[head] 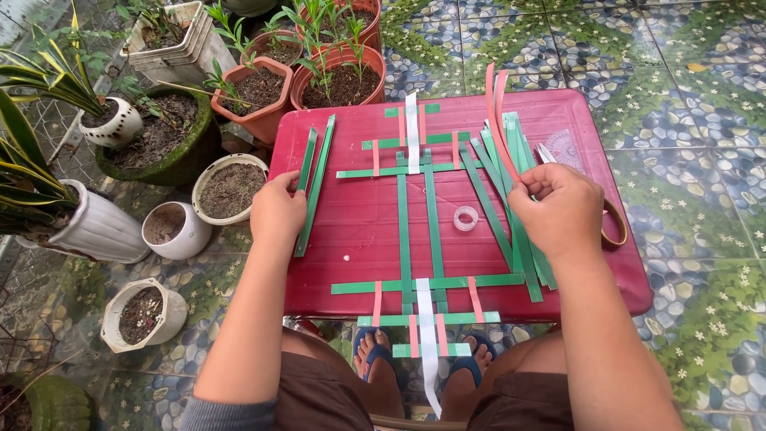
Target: Weaving green and white plastic strips on a red table to create a structured pattern.
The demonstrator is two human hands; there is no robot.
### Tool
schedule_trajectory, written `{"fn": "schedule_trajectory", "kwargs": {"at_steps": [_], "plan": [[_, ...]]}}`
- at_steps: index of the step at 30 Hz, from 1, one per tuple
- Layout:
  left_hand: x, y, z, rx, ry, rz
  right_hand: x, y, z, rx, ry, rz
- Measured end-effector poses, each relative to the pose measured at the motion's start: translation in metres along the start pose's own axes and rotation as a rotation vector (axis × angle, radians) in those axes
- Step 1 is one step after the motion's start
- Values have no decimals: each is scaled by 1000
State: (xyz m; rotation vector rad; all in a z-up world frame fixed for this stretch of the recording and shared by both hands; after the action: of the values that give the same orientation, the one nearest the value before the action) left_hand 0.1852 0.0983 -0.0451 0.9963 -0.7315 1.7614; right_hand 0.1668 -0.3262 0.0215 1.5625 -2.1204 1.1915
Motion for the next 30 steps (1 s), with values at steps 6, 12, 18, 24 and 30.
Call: {"fn": "schedule_trajectory", "kwargs": {"at_steps": [6, 12, 18, 24, 30], "plan": [[5, -13, 18, -54, -7, 62, 1, 0, -1, 7, -2, 6], [3, -11, 28, -103, 15, 45, -1, 0, -2, 21, 16, 11], [2, 1, 35, -75, -53, -14, -3, 1, -5, 43, 7, 15], [1, 2, 41, -86, -41, -17, -3, 2, -8, 75, 2, 26], [33, 25, 72, -291, 57, 206, -3, 9, -41, 158, -28, 46]]}}
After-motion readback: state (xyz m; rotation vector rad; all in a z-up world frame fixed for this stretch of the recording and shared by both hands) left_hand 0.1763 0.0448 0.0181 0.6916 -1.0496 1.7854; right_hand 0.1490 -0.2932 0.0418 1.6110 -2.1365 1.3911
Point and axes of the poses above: each hand's wrist, its own y-axis away from the middle knuckle, its own x-axis out of the back of the hand, z = x × y, the point moved 10 cm from there along -y, towards the middle knuckle, and after that the axes turned 4 degrees about -z, right-handed, at the moved point
